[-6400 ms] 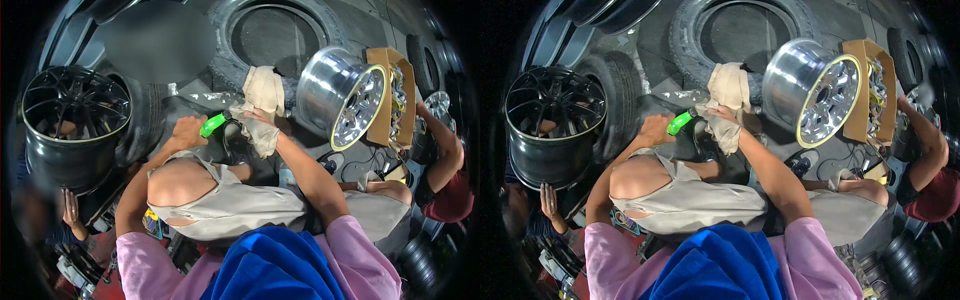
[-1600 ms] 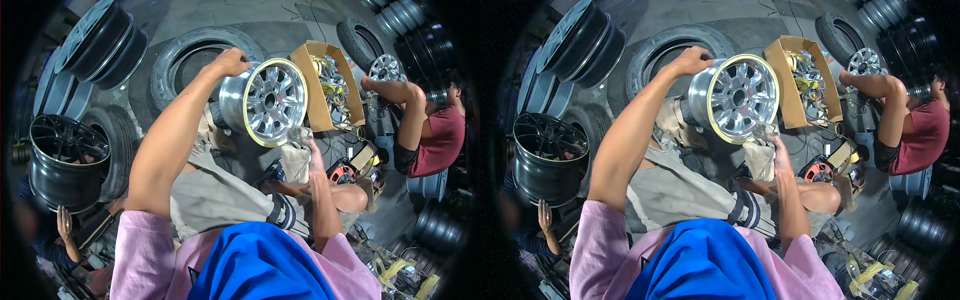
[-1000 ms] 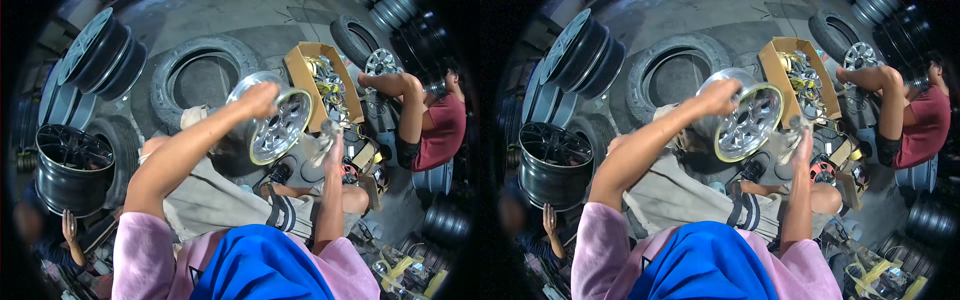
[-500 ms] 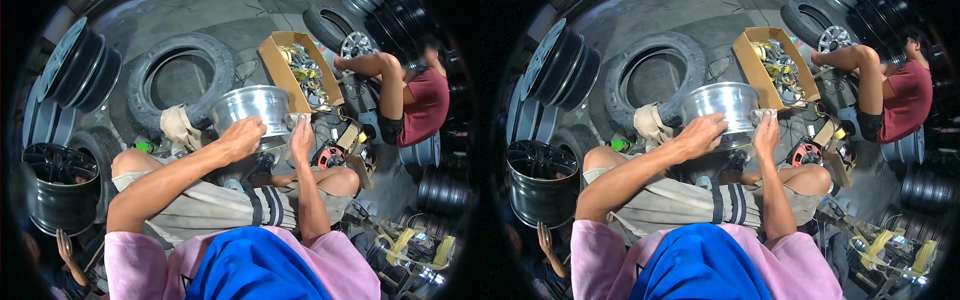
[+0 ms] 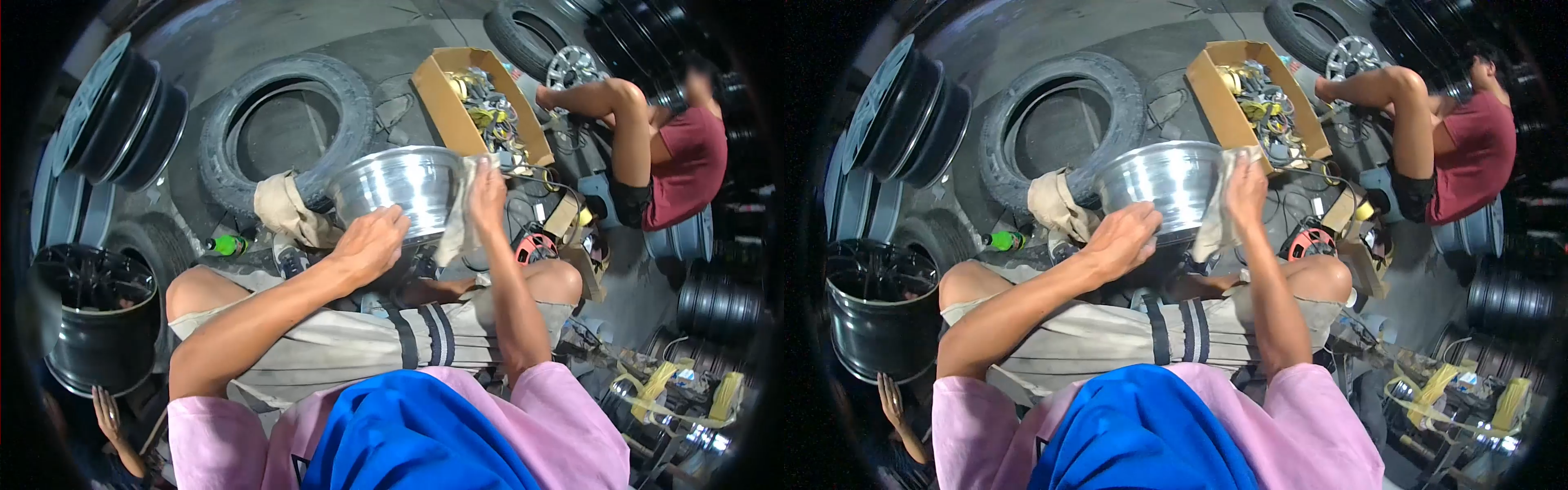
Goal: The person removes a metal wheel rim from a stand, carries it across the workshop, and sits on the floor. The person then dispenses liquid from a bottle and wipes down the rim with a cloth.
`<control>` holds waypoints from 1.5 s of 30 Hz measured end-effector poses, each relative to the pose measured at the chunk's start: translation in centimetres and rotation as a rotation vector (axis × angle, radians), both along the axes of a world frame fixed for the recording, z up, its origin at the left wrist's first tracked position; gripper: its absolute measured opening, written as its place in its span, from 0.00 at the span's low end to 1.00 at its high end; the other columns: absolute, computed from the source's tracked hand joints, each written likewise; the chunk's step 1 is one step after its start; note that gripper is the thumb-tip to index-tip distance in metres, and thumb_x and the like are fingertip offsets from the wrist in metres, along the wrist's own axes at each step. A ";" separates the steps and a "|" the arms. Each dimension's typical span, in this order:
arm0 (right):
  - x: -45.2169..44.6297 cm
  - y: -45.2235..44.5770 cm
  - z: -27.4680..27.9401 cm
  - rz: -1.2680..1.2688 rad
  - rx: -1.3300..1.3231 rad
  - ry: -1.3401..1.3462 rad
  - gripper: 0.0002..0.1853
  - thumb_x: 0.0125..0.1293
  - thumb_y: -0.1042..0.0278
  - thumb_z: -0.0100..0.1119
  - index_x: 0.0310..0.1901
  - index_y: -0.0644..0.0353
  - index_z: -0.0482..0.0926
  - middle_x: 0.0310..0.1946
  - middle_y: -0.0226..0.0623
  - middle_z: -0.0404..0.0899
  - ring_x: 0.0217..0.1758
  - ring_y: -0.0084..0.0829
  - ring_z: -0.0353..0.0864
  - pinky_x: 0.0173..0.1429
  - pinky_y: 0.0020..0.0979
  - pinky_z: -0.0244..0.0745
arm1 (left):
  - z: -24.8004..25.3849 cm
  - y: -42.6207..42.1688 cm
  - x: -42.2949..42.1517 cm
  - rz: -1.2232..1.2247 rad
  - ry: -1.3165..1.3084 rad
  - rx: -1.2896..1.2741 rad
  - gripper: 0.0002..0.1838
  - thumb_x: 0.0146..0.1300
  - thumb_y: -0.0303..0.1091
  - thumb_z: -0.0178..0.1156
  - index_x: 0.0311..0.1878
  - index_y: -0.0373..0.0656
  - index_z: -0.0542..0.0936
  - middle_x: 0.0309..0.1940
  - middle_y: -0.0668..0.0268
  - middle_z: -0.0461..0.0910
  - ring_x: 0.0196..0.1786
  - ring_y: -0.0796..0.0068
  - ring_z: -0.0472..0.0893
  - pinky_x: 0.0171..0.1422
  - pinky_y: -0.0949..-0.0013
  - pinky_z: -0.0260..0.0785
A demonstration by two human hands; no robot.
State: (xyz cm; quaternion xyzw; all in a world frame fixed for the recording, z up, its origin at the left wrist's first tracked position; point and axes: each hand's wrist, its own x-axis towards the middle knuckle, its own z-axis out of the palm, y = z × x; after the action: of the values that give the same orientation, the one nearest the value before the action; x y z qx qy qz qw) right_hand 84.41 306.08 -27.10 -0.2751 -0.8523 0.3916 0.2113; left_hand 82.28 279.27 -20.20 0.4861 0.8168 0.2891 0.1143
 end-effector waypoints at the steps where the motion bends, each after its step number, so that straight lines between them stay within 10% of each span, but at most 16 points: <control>1: -0.7 1.1 0.4 -0.020 -0.034 -0.089 0.28 0.83 0.49 0.43 0.49 0.71 0.81 0.44 0.62 0.84 0.47 0.60 0.82 0.52 0.50 0.74 | -0.1 0.1 0.0 -0.005 0.009 -0.027 0.14 0.56 0.24 0.66 0.45 0.35 0.75 0.43 0.51 0.76 0.51 0.46 0.80 0.54 0.50 0.75; 4: -3.4 1.2 2.3 0.107 -0.189 0.051 0.28 0.83 0.46 0.46 0.51 0.69 0.82 0.43 0.57 0.85 0.46 0.57 0.82 0.53 0.46 0.74 | -1.0 0.6 0.0 0.023 0.019 -0.076 0.14 0.56 0.24 0.65 0.46 0.35 0.76 0.43 0.51 0.77 0.51 0.46 0.81 0.53 0.51 0.77; 8: -6.6 0.6 0.7 0.489 0.512 0.038 0.24 0.77 0.46 0.56 0.51 0.63 0.84 0.44 0.51 0.86 0.51 0.57 0.83 0.57 0.48 0.76 | -1.6 1.0 -0.1 0.016 0.039 -0.077 0.15 0.54 0.23 0.65 0.46 0.35 0.78 0.43 0.50 0.79 0.46 0.45 0.84 0.48 0.50 0.78; 16: -7.0 1.3 1.5 0.672 0.095 -0.219 0.26 0.66 0.42 0.68 0.42 0.63 0.84 0.32 0.43 0.84 0.35 0.39 0.82 0.46 0.42 0.76 | -0.6 -0.2 -0.4 -0.119 0.045 -0.110 0.14 0.53 0.23 0.65 0.44 0.35 0.78 0.41 0.51 0.80 0.44 0.45 0.84 0.45 0.49 0.78; 20: -4.7 2.9 1.3 0.532 -0.328 -0.176 0.16 0.65 0.58 0.74 0.42 0.65 0.87 0.32 0.29 0.86 0.34 0.21 0.80 0.40 0.28 0.76 | 0.9 -1.0 -1.1 -0.156 0.152 -0.115 0.16 0.52 0.25 0.67 0.45 0.37 0.78 0.44 0.55 0.79 0.48 0.51 0.84 0.47 0.52 0.80; 28: -0.8 2.8 12.4 0.400 -0.036 -0.094 0.17 0.74 0.56 0.66 0.45 0.66 0.87 0.32 0.24 0.82 0.35 0.16 0.74 0.40 0.23 0.70 | 5.6 -1.5 -9.3 -0.066 0.403 -0.025 0.20 0.49 0.24 0.70 0.49 0.44 0.81 0.45 0.66 0.80 0.50 0.61 0.84 0.51 0.59 0.81; 39: 2.3 -0.3 -2.2 -0.101 -0.063 -0.013 0.27 0.74 0.48 0.63 0.47 0.73 0.84 0.35 0.39 0.87 0.38 0.29 0.78 0.48 0.36 0.75 | 1.5 1.9 -15.1 0.247 0.247 -0.012 0.16 0.61 0.38 0.70 0.50 0.42 0.85 0.49 0.59 0.85 0.55 0.51 0.84 0.59 0.52 0.78; 45: 0.8 -1.0 1.8 -0.095 -0.144 -0.082 0.25 0.73 0.50 0.63 0.47 0.72 0.84 0.36 0.42 0.86 0.39 0.29 0.79 0.49 0.37 0.75 | 6.2 -0.7 -15.7 0.353 0.103 -0.069 0.14 0.64 0.40 0.67 0.46 0.39 0.87 0.42 0.50 0.87 0.49 0.45 0.85 0.56 0.49 0.78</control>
State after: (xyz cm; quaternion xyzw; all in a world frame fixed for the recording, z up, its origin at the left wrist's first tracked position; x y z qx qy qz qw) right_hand 85.24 305.11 -25.30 -0.3452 -0.8158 0.4299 0.1743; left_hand 66.55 278.61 -13.96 0.3453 0.9036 0.2510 0.0366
